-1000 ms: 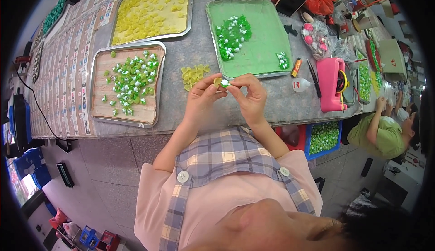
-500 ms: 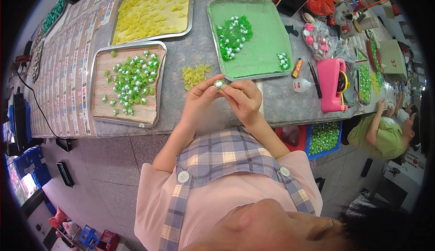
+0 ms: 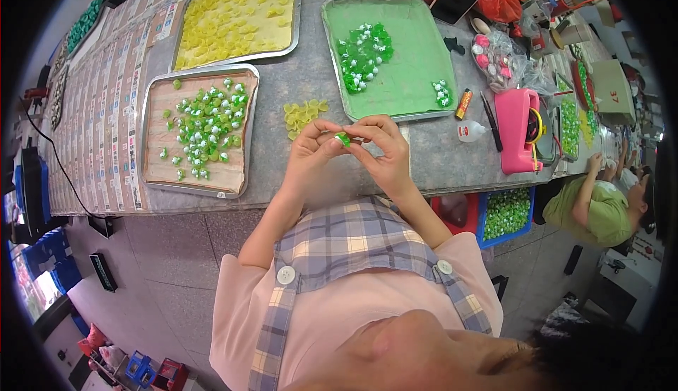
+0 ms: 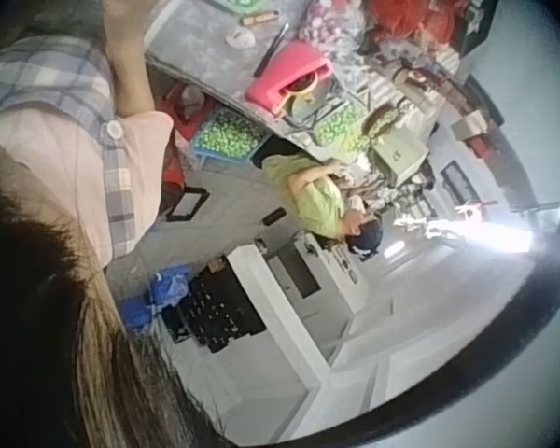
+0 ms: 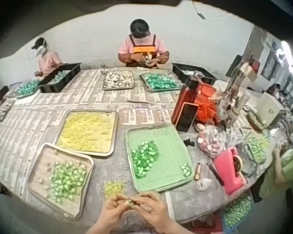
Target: The person assembles craft figures by applying glue to small base pieces with a squeeze bottle and attaching figurine parts to them by hand.
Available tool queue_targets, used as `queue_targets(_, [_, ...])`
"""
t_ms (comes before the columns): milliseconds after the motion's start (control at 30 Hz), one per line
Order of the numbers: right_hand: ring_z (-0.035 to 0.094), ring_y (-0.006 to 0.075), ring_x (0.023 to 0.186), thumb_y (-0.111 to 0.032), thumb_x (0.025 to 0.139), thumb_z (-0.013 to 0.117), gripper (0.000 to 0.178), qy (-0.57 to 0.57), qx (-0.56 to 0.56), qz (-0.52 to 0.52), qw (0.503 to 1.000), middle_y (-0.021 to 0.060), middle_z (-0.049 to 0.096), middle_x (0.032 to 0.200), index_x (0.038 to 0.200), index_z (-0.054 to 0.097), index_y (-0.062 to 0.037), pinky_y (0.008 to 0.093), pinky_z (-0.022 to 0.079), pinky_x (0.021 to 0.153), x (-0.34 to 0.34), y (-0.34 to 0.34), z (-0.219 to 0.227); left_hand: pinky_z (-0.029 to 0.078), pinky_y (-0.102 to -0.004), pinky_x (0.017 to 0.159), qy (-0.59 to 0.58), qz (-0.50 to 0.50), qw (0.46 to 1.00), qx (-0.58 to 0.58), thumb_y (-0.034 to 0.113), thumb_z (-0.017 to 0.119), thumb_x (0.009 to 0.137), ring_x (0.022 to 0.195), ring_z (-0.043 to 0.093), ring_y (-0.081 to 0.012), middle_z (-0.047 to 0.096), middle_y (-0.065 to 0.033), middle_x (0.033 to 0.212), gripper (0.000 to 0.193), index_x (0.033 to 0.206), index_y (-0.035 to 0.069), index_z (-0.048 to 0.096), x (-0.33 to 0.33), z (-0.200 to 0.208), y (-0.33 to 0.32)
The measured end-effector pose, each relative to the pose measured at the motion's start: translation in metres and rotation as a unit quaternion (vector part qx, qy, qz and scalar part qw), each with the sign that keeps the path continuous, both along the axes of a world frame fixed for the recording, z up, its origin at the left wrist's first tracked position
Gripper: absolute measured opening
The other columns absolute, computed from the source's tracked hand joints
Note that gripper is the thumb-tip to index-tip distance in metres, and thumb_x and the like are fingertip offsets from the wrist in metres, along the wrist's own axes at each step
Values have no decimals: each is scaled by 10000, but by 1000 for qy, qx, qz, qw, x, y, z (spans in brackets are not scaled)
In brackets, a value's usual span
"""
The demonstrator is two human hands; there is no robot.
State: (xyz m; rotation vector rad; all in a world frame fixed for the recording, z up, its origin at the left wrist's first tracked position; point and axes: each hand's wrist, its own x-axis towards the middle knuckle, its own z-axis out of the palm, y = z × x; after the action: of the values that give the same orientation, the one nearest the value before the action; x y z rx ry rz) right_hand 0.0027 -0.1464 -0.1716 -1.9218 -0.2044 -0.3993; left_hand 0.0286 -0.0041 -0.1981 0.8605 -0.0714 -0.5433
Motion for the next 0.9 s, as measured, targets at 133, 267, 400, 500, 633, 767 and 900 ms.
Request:
queue_targets(133, [557, 157, 719, -2, 633, 649, 244, 26, 57, 20, 998, 84, 530, 867, 871, 599, -26, 237, 458, 624, -2, 1, 10, 428, -240, 738, -77, 30, 996, 40, 27, 527, 778, 821, 549, -125, 573, -73, 875, 171, 942, 17, 483, -3, 1, 2])
queue_targets(267, [546, 156, 772, -12, 647, 651, 229, 50, 95, 57, 993, 97, 546, 889, 869, 595, -20, 243, 444, 666, -3, -2, 13, 423, -227, 725, -159, 57, 977, 131, 4, 523, 772, 820, 546, -111, 564, -50, 879, 146, 918, 6, 509, -6, 8, 3])
queue_targets(400, [565, 159, 744, -37, 645, 661, 203, 19, 70, 48, 996, 98, 560, 863, 837, 599, -12, 240, 457, 633, -3, -4, 9, 432, -225, 708, -193, 62, 960, 192, 2, 537, 758, 806, 553, -109, 571, -42, 866, 146, 904, 6, 535, -5, 17, 6])
queue_targets(500, [562, 160, 740, -41, 648, 660, 191, 32, 76, 53, 995, 93, 566, 856, 826, 597, -10, 241, 448, 629, -4, -3, 9, 439, -225, 694, -233, 57, 943, 231, 5, 553, 741, 793, 561, -112, 581, -43, 841, 152, 893, 11, 553, -3, 25, 8])
queue_targets(633, [555, 159, 732, -38, 655, 651, 206, 35, 73, 59, 995, 89, 563, 854, 849, 587, -10, 239, 440, 629, -5, -2, 11, 441, -233, 690, -289, 45, 905, 310, 29, 568, 728, 767, 576, -130, 596, -61, 799, 170, 897, 17, 553, -1, 36, 11])
queue_targets(767, [541, 154, 718, -31, 666, 636, 246, 74, 90, 45, 992, 84, 556, 848, 903, 573, -15, 239, 435, 621, -8, 2, 9, 429, -231, 677, -286, -18, 879, 380, 48, 589, 735, 772, 562, -119, 577, -64, 836, 179, 907, 7, 556, 6, 52, 13])
queue_targets(900, [532, 159, 703, -29, 663, 639, 271, 51, 43, 38, 997, 82, 550, 838, 924, 570, -20, 241, 431, 606, -9, 1, 10, 432, -238, 662, -317, -37, 854, 410, 62, 602, 725, 750, 569, -117, 584, -60, 829, 196, 910, 15, 557, 11, 57, 13])
